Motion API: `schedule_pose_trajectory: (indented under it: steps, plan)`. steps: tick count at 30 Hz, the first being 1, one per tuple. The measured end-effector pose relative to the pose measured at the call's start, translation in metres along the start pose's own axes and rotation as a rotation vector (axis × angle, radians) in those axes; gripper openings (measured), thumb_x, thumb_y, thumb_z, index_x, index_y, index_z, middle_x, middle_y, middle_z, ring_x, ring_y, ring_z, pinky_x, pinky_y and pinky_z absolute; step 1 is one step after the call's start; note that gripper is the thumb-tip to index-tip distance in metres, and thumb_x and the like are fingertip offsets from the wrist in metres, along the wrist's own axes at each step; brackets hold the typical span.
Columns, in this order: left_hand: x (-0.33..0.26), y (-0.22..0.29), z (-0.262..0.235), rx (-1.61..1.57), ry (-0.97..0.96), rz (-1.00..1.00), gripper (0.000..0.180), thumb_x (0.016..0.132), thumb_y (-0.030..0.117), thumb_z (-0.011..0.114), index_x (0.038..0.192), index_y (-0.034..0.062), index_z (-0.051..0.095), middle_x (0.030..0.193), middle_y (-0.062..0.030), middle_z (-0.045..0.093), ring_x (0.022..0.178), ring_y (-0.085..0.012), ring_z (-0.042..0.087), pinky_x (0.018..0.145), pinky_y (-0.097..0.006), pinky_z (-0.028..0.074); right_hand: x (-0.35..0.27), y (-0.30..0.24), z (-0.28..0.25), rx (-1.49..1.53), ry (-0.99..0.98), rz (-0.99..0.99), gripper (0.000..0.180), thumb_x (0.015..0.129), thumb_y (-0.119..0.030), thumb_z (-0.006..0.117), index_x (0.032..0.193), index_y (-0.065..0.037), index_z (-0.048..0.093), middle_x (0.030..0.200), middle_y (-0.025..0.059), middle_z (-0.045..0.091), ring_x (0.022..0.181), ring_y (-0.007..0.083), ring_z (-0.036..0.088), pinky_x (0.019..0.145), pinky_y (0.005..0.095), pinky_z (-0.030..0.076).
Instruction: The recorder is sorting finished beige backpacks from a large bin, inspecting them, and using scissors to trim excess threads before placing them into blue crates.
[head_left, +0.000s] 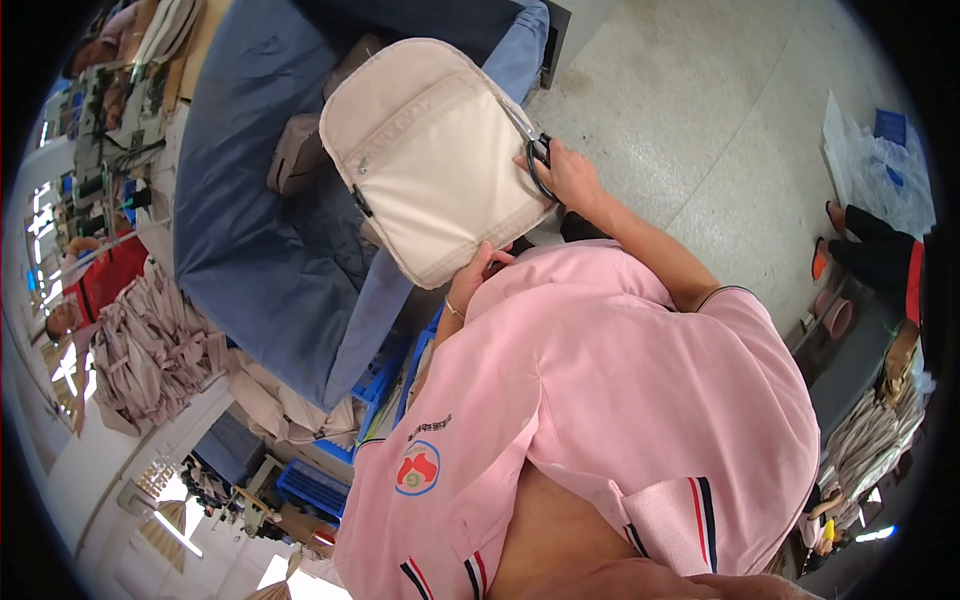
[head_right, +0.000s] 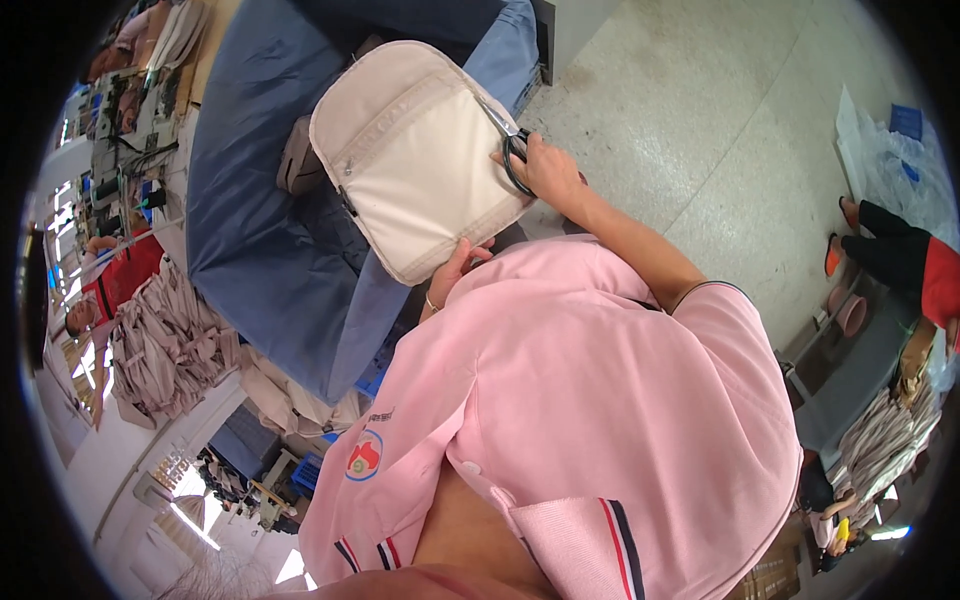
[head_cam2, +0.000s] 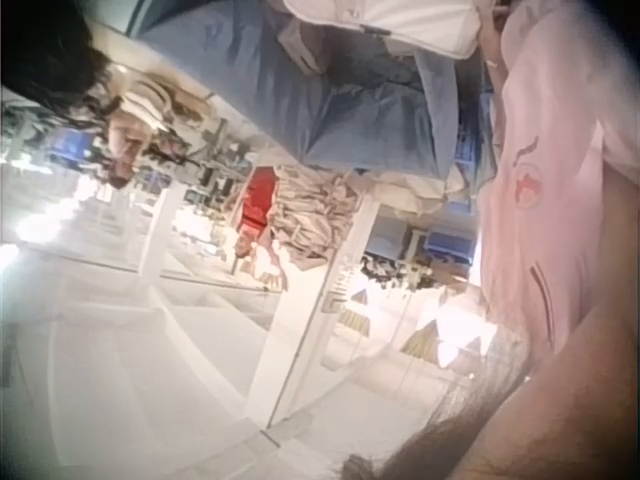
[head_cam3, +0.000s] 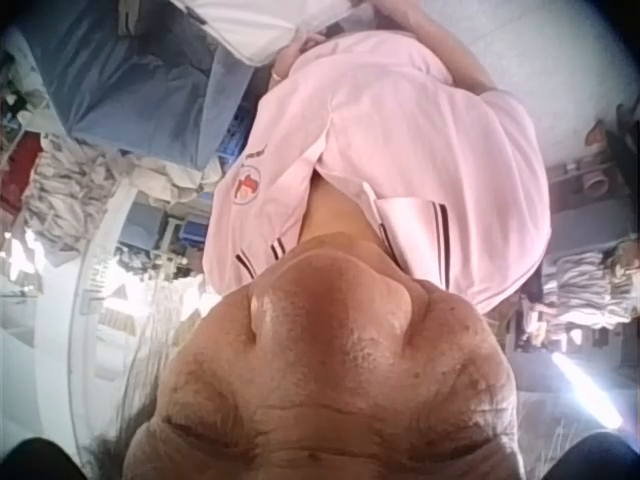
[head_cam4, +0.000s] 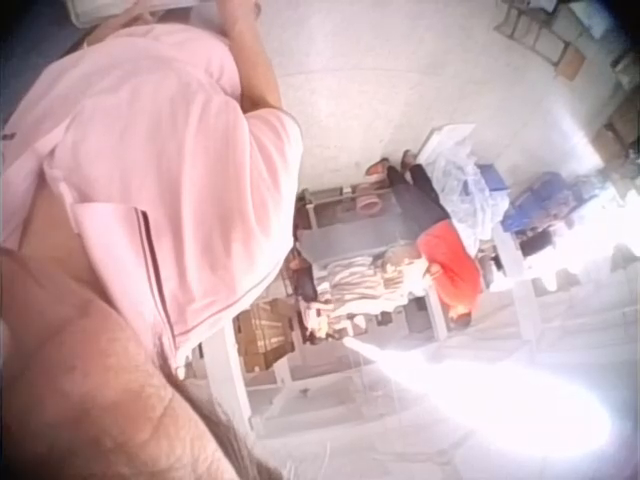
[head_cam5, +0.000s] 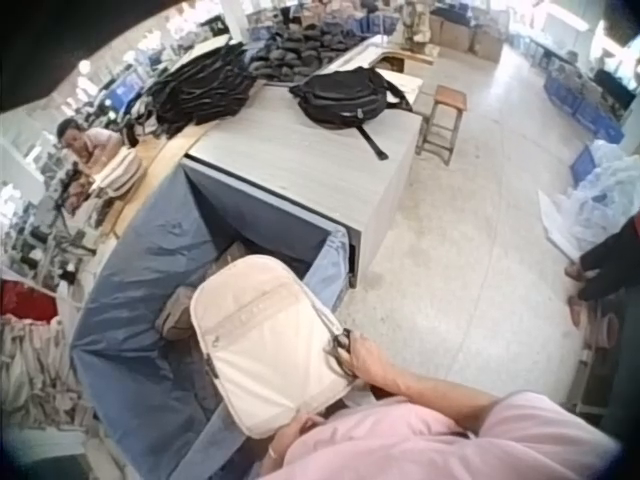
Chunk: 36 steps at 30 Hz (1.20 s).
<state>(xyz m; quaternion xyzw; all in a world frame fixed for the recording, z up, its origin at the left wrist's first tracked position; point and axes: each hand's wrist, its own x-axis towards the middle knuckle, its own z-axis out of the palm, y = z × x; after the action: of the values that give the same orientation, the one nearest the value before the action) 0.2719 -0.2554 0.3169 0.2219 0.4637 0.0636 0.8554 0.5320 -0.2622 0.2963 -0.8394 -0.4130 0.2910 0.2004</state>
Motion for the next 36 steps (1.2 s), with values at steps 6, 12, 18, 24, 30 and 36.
schedule_pose_trajectory:
  steps: [6, 12, 18, 24, 30, 36]
  plan:
    - [0.002, -0.003, -0.001, -0.002, -0.039, -0.025, 0.048, 0.097, 0.046, 0.052, 0.089, 0.0019, 0.068, 0.116, -0.0045, 0.062, 0.101, -0.0150, 0.056, 0.092, -0.032, 0.046, 0.007, -0.013, -0.006, -0.037, -0.015, 0.000, 0.072, 0.086, -0.067, 0.052, 0.090, 0.005, 0.054, 0.075, 0.0255, 0.066, 0.069, 0.0417, 0.067, 0.061, 0.0489, 0.053]
    - [0.002, -0.002, 0.000, 0.054, -0.012, -0.028, 0.051, 0.097, 0.048, 0.049, 0.089, 0.0020, 0.069, 0.118, -0.0058, 0.061, 0.103, -0.0161, 0.055, 0.097, -0.032, 0.042, 0.007, -0.009, 0.000, -0.014, -0.032, 0.035, 0.070, 0.086, -0.065, 0.052, 0.091, 0.005, 0.054, 0.077, 0.0256, 0.066, 0.072, 0.0425, 0.067, 0.063, 0.0485, 0.053]
    - [0.006, -0.003, -0.003, 0.043, -0.050, -0.039, 0.047, 0.100, 0.042, 0.046, 0.091, 0.0011, 0.066, 0.124, -0.0066, 0.057, 0.111, -0.0163, 0.052, 0.099, -0.034, 0.043, 0.011, -0.009, 0.002, -0.040, -0.009, 0.031, 0.068, 0.086, -0.065, 0.052, 0.092, 0.002, 0.054, 0.079, 0.0244, 0.067, 0.073, 0.0417, 0.067, 0.063, 0.0482, 0.053]
    - [0.007, -0.002, -0.002, 0.074, -0.055, -0.014, 0.045, 0.100, 0.041, 0.047, 0.092, 0.0014, 0.065, 0.122, -0.0066, 0.058, 0.110, -0.0167, 0.053, 0.099, -0.034, 0.043, 0.016, -0.017, -0.007, -0.051, -0.019, 0.026, 0.067, 0.086, -0.064, 0.053, 0.092, 0.002, 0.053, 0.079, 0.0236, 0.067, 0.073, 0.0414, 0.067, 0.062, 0.0482, 0.053]
    - [0.006, 0.001, 0.002, 0.050, -0.059, -0.045, 0.044, 0.100, 0.041, 0.048, 0.091, 0.0019, 0.065, 0.122, -0.0062, 0.059, 0.108, -0.0172, 0.054, 0.097, -0.034, 0.044, 0.021, -0.004, 0.000, -0.042, -0.017, 0.065, 0.069, 0.086, -0.065, 0.054, 0.093, 0.003, 0.053, 0.077, 0.0236, 0.067, 0.072, 0.0418, 0.067, 0.064, 0.0483, 0.053]
    - [0.005, -0.003, -0.003, 0.027, -0.043, -0.058, 0.051, 0.097, 0.049, 0.050, 0.094, 0.0021, 0.070, 0.122, -0.0083, 0.059, 0.110, -0.0172, 0.053, 0.100, -0.033, 0.041, 0.029, -0.002, -0.010, 0.044, 0.000, 0.051, 0.071, 0.084, -0.066, 0.055, 0.091, 0.005, 0.053, 0.076, 0.0259, 0.066, 0.073, 0.0429, 0.066, 0.064, 0.0491, 0.052]
